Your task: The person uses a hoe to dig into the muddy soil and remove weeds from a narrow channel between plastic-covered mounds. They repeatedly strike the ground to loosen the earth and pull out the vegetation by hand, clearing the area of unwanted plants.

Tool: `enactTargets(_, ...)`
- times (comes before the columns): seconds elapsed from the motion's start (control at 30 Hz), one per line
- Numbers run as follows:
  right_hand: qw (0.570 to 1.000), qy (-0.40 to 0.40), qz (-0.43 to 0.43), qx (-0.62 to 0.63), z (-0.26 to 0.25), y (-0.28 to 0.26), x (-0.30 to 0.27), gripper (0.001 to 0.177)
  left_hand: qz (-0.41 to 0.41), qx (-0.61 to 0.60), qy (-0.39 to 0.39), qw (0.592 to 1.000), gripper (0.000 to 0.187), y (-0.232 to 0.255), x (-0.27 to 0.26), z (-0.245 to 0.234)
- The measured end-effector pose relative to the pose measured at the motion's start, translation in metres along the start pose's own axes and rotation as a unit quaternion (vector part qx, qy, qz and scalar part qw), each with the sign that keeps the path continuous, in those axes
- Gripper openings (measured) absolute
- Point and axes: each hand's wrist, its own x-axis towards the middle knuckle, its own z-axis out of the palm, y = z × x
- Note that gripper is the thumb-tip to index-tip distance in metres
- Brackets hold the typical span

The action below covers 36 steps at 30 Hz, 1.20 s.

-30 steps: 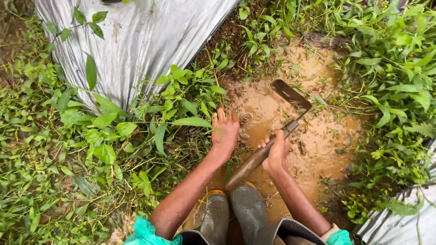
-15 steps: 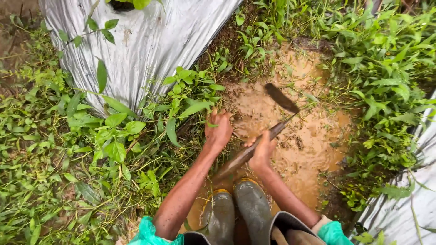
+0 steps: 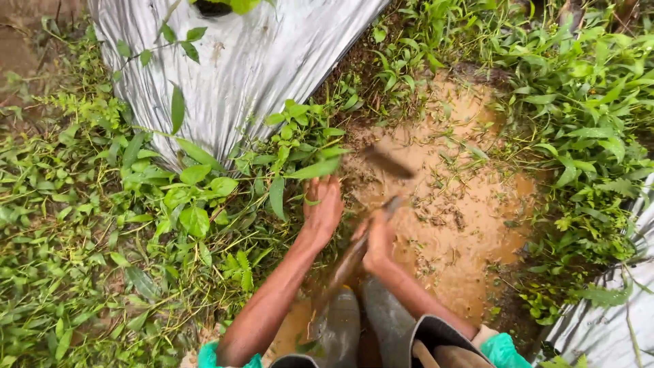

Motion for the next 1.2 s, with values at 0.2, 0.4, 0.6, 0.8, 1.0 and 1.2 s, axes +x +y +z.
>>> enactTargets(0.2,0.987,-0.108,0.026,-0.118,-0.016,0.020,-0.003,0.019,-0.050,0.124,-0.022,0.991,0.028,-0.018,-0.017,-0.007)
enactTargets(0.4,0.992,-0.095,-0.025,-0.082,-0.026,-0.028,0.034,0.014,0.130,0.952,-0.172,0.215,0.049,-0.048,-0.001,0.115)
enactTargets(0.6,0.990,-0.047,-0.050,-0.121,-0.035,-0.010,0.055,0.016,0.080,0.205,0.011,0.975,0.030,0.068,-0.003,-0.019)
enactTargets(0.8,0.984,-0.105,-0.026,-0.145,-0.040,-0.032,0.052,0.017,0.047,0.132,-0.019,0.990,0.058,0.065,0.034,0.029)
enactTargets(1.0,0.998,-0.050,-0.034,-0.031,-0.034,-0.037,0.054,0.016,0.085,0.228,0.079,0.967,0.029,0.046,0.035,0.075)
enactTargets(1.2,0.992,-0.066,0.032,-0.106,-0.040,-0.017,0.036,0.018,0.075,0.199,0.055,0.976,0.017,0.034,0.036,0.078)
